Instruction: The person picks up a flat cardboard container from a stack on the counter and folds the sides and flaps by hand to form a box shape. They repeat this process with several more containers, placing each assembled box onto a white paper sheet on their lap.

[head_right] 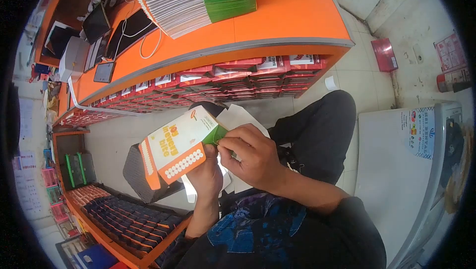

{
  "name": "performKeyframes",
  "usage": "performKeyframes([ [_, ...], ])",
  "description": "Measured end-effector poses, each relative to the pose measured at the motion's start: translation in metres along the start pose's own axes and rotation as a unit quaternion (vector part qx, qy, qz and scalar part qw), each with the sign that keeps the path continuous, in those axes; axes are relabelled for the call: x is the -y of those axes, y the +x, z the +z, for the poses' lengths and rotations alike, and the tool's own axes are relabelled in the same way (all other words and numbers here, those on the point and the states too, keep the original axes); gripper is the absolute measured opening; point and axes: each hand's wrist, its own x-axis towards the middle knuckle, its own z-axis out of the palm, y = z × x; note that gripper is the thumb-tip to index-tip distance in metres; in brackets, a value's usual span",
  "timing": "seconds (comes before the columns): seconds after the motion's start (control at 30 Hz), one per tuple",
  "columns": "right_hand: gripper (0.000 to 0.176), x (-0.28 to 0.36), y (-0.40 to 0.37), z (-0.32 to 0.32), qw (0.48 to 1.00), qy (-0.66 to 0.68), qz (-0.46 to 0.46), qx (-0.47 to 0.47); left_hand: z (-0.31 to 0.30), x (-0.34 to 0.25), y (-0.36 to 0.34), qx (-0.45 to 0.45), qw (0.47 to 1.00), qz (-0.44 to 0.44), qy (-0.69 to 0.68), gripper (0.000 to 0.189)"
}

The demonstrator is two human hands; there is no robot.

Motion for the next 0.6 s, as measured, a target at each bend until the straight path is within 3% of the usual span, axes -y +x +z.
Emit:
performKeyframes([
  [0.17,0.022,-0.002,-0.001,0.000,1.000,-0.016,-0.003,0.010,-0.009,0.008,-0.005,0.021,0.998,0.004,0.061,0.028],
  [0.23,0.024,-0.004,-0.003,0.001,0.999,-0.028,-0.009,0.016,-0.020,0.015,-0.005,0.097,0.961,0.081,0.246,0.023],
  [0.27,0.025,-0.004,-0.003,0.001,0.999,-0.042,-0.016,0.019,-0.016,0.016,-0.006,0.098,0.961,0.082,0.245,0.023],
  [0.33,0.026,-0.004,-0.005,0.002,0.998,-0.056,-0.022,0.022,-0.007,0.015,-0.009,0.049,0.993,0.079,0.074,0.021],
  [0.4,0.024,-0.004,-0.008,0.003,0.998,-0.043,-0.032,0.016,-0.003,-0.004,-0.009,0.077,0.991,0.061,0.085,0.024],
  [0.47,0.026,-0.010,-0.012,0.001,0.999,-0.014,-0.002,0.052,0.004,-0.010,-0.007,0.045,0.988,0.094,0.114,0.028],
  [0.5,0.028,-0.011,-0.013,-0.001,0.996,0.015,0.028,0.087,0.003,-0.008,-0.009,0.033,0.999,-0.001,0.004,0.033],
  [0.53,0.028,-0.011,-0.011,-0.003,0.996,0.015,0.029,0.086,0.002,-0.010,-0.008,0.033,0.999,-0.002,0.004,0.033],
  [0.6,0.043,-0.012,0.001,-0.009,0.994,0.062,0.077,0.047,-0.002,-0.018,0.000,0.023,0.983,-0.040,-0.180,0.034],
])
